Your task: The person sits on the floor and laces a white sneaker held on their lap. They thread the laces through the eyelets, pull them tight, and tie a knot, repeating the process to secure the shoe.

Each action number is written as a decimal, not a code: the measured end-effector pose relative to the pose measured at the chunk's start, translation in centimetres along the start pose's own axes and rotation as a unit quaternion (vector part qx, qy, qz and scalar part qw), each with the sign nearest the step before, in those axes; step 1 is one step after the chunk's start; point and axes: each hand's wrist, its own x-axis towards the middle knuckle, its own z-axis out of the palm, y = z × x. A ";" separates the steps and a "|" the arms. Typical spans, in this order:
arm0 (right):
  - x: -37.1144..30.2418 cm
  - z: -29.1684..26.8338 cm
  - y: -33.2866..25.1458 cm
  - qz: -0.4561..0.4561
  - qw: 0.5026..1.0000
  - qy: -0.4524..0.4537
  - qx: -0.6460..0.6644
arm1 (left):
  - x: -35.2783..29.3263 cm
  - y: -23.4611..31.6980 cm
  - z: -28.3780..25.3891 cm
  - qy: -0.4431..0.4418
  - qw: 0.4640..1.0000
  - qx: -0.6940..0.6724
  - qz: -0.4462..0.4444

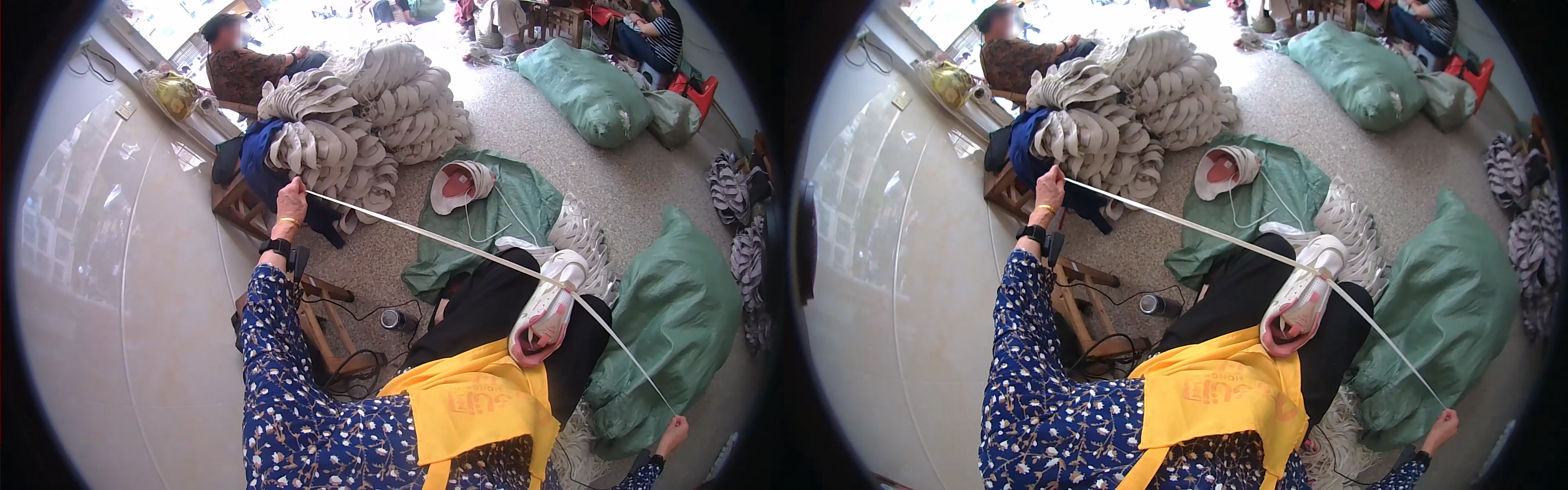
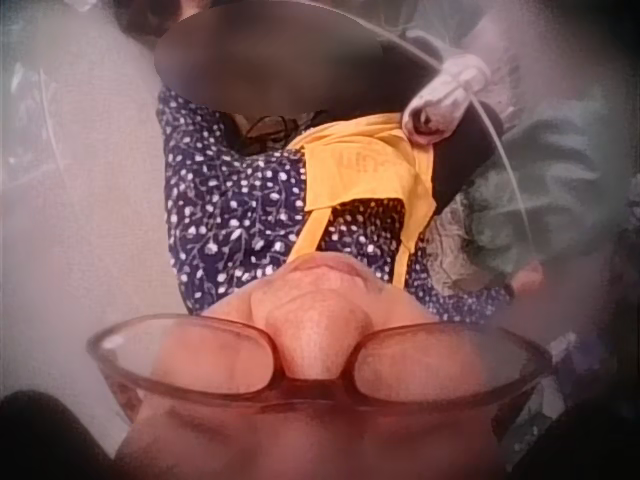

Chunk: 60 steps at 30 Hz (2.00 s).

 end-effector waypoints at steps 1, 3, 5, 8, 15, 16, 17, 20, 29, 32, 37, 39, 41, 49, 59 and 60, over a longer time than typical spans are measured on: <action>0.5 0.0 0.5 0.015 0.999 -0.011 0.028 | -0.4 0.1 0.6 -0.010 1.000 -0.007 -0.005; 1.4 0.8 0.7 0.048 0.994 -0.036 0.088 | -0.6 0.5 1.3 -0.023 1.000 -0.014 -0.007; 1.9 1.8 0.3 0.086 0.987 -0.048 0.129 | -0.2 1.2 1.7 -0.031 0.999 -0.013 -0.002; 2.7 3.3 -0.5 0.114 0.977 -0.067 0.164 | 0.8 2.8 2.1 -0.025 0.999 -0.020 0.016; 6.5 4.7 -3.8 0.094 0.969 -0.132 0.185 | 3.9 7.2 1.4 -0.003 0.997 -0.044 0.060; 7.5 4.1 -3.8 0.090 0.965 -0.127 0.211 | 4.9 8.2 1.2 0.017 0.997 -0.042 0.062; 8.2 2.7 -3.0 0.091 0.961 -0.112 0.236 | 6.4 9.9 1.5 0.038 0.996 -0.047 0.070; 9.0 0.6 -4.1 0.087 0.938 0.009 0.334 | 7.1 13.5 0.4 0.131 0.987 -0.097 0.014; -6.8 -2.4 -24.4 0.200 0.677 -0.411 0.576 | -12.4 23.9 5.6 -0.649 0.590 -0.454 -0.159; -8.5 -3.7 -31.9 0.149 0.641 -0.464 0.593 | -13.6 30.8 4.3 -0.646 0.547 -0.528 -0.076; -8.9 -5.1 -40.7 -0.009 0.753 -0.435 0.494 | -14.5 36.6 4.4 -0.490 0.620 -0.613 0.019; -9.2 -4.2 -42.3 -0.059 0.782 -0.394 0.479 | -15.0 37.6 5.2 -0.447 0.668 -0.593 0.050; -9.5 -3.6 -43.8 -0.098 0.792 -0.356 0.487 | -14.6 38.3 4.7 -0.463 0.717 -0.514 0.083; -7.4 -2.6 -46.9 -0.294 0.891 -0.163 0.307 | -13.9 41.3 5.1 -0.393 0.759 -0.505 0.118; -7.0 0.5 -47.8 -0.041 0.751 -0.283 0.595 | -13.6 42.2 8.2 -0.420 0.682 -0.598 0.027; -7.2 0.7 -47.7 -0.038 0.743 -0.280 0.606 | -13.5 42.2 8.0 -0.424 0.681 -0.597 0.023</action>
